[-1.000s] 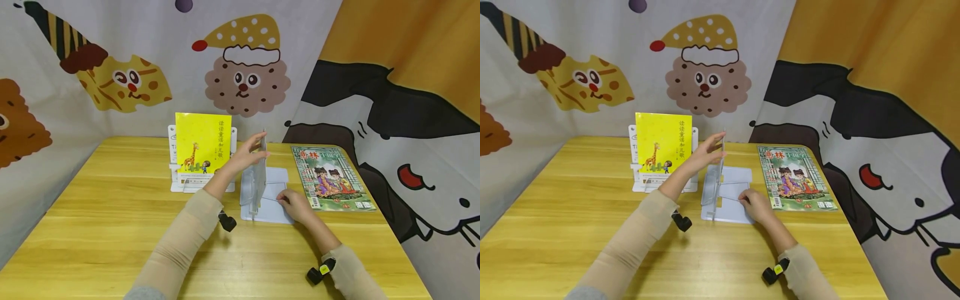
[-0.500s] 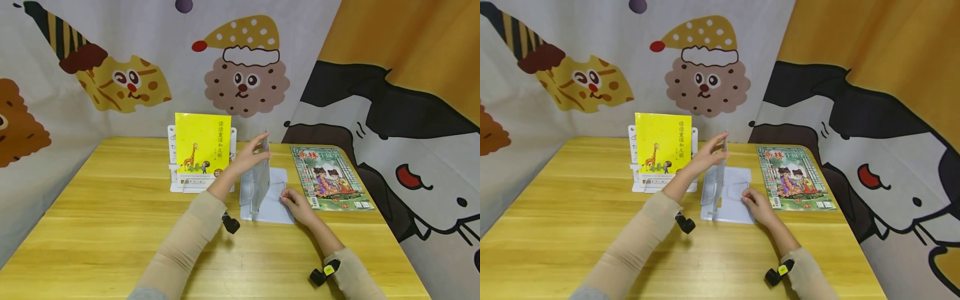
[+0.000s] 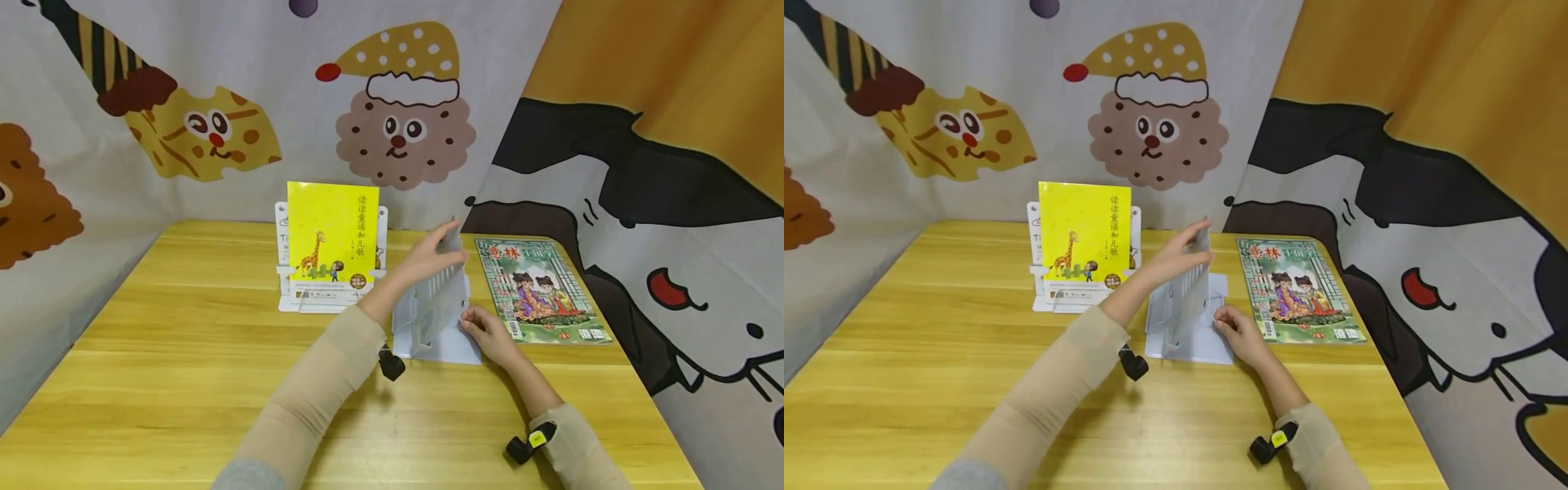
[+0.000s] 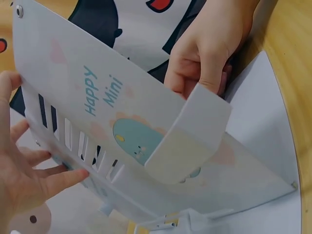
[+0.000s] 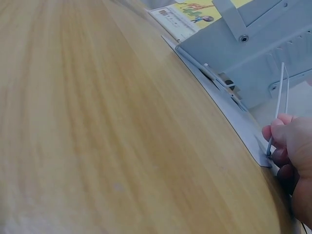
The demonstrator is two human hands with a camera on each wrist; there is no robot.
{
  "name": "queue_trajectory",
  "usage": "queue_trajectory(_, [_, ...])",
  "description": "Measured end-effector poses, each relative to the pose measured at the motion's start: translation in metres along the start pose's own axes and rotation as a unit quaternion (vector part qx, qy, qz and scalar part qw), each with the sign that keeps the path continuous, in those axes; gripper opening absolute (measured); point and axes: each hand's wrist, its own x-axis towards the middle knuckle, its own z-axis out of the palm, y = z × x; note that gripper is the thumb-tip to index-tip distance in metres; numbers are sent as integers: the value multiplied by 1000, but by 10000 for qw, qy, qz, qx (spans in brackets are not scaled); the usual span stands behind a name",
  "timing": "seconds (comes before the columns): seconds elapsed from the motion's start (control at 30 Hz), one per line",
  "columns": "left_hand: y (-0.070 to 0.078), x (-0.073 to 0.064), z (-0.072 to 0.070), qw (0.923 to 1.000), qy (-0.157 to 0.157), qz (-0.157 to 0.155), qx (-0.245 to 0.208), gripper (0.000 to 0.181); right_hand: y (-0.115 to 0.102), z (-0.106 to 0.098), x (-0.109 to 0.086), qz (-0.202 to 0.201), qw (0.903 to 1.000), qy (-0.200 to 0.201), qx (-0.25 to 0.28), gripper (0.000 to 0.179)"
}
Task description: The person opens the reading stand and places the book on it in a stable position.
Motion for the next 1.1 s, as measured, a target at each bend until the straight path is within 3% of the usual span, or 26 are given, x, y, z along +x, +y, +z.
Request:
queue_trajectory(0.17, [2,4,8,9998,-15,67,190,69,-17,-3,-1,155,9997,-49,-156,6])
queue_trajectory(0.47, [6,6,19,9981,2,90,612,72,-2,-3,1,175,9992,-52,-357,24])
queue_trajectory(0.73, [11,8,27,9938,-21,7,1114,72,-41,-5,-5,-105,9986,-87,-502,22])
queue_trajectory(0.87, [13,9,27,9929,0,-18,1189,73,-44,-7,-4,-67,9989,-84,-452,23])
queue_trajectory(1.1, [11,15,20,9896,-449,244,1341,70,-46,-13,-9,152,9993,174,-302,19])
